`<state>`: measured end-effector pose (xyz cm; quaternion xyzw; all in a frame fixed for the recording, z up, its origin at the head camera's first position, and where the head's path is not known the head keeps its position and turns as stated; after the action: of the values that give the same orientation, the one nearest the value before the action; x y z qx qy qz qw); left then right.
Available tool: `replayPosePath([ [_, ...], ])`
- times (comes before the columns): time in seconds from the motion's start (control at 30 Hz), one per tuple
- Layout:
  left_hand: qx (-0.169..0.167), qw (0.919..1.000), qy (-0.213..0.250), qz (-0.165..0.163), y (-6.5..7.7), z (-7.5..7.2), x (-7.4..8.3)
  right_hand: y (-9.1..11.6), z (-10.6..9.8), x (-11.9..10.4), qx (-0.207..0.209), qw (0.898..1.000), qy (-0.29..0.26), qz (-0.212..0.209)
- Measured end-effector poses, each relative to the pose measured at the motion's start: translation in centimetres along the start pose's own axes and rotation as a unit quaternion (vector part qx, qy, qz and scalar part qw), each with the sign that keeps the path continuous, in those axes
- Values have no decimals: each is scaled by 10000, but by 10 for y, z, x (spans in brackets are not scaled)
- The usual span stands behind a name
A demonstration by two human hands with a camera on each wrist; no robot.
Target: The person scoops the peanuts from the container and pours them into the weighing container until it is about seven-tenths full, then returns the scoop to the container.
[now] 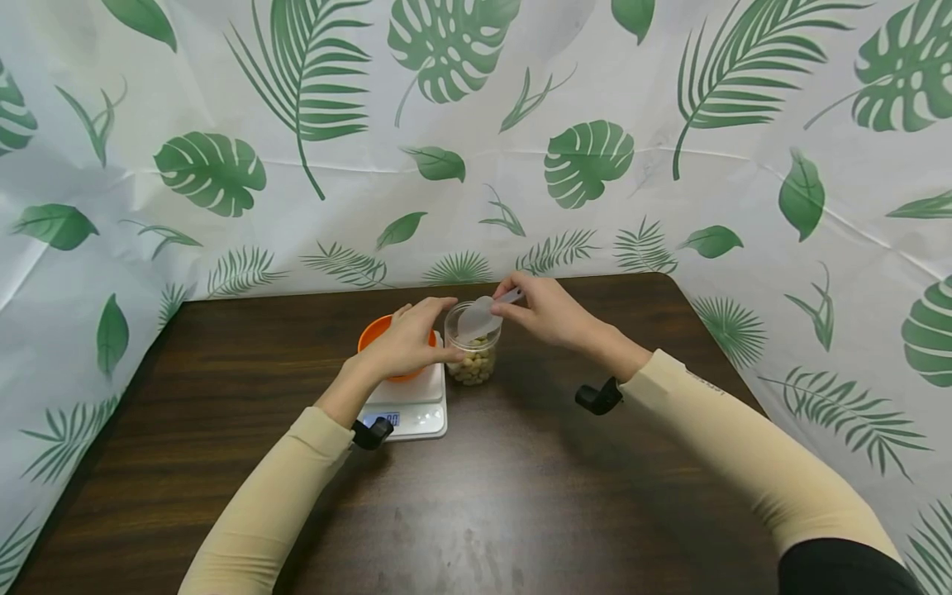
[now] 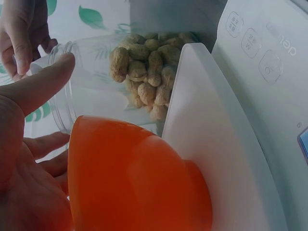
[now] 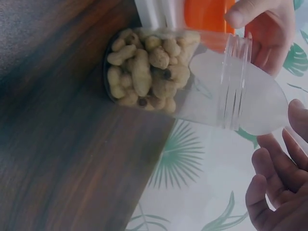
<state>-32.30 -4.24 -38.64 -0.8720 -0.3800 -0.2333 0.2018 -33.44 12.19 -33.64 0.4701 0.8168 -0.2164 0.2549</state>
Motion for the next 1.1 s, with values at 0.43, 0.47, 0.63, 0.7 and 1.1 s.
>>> replayPosePath([
  [0.43,-22,10000,29,6,-2,0,5,-3,-2,-8,-115,9993,335,-104],
  [0.47,-28,10000,18,-6,-3,0,5,-3,-2,-11,-151,9990,409,-127],
  [0.63,-65,9999,-83,-87,-6,2,4,-4,-2,-21,-296,9951,919,-232],
  [0.7,-100,9998,-130,-137,-6,4,3,-5,1,-24,-359,9927,1107,-313],
  [1.1,-110,9997,-146,-173,-10,7,0,-11,25,-11,-477,9967,608,-244],
])
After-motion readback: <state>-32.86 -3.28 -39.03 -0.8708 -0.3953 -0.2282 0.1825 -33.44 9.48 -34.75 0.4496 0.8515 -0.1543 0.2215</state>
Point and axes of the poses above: each hand's wrist, its own y-axis away from the middle knuckle, its own z-axis out of the palm, x = y × z, the point moved 9 cm from there along -y, towards the middle knuckle, and after that the axes turned 7 degrees about z, right-handed, at the moved point
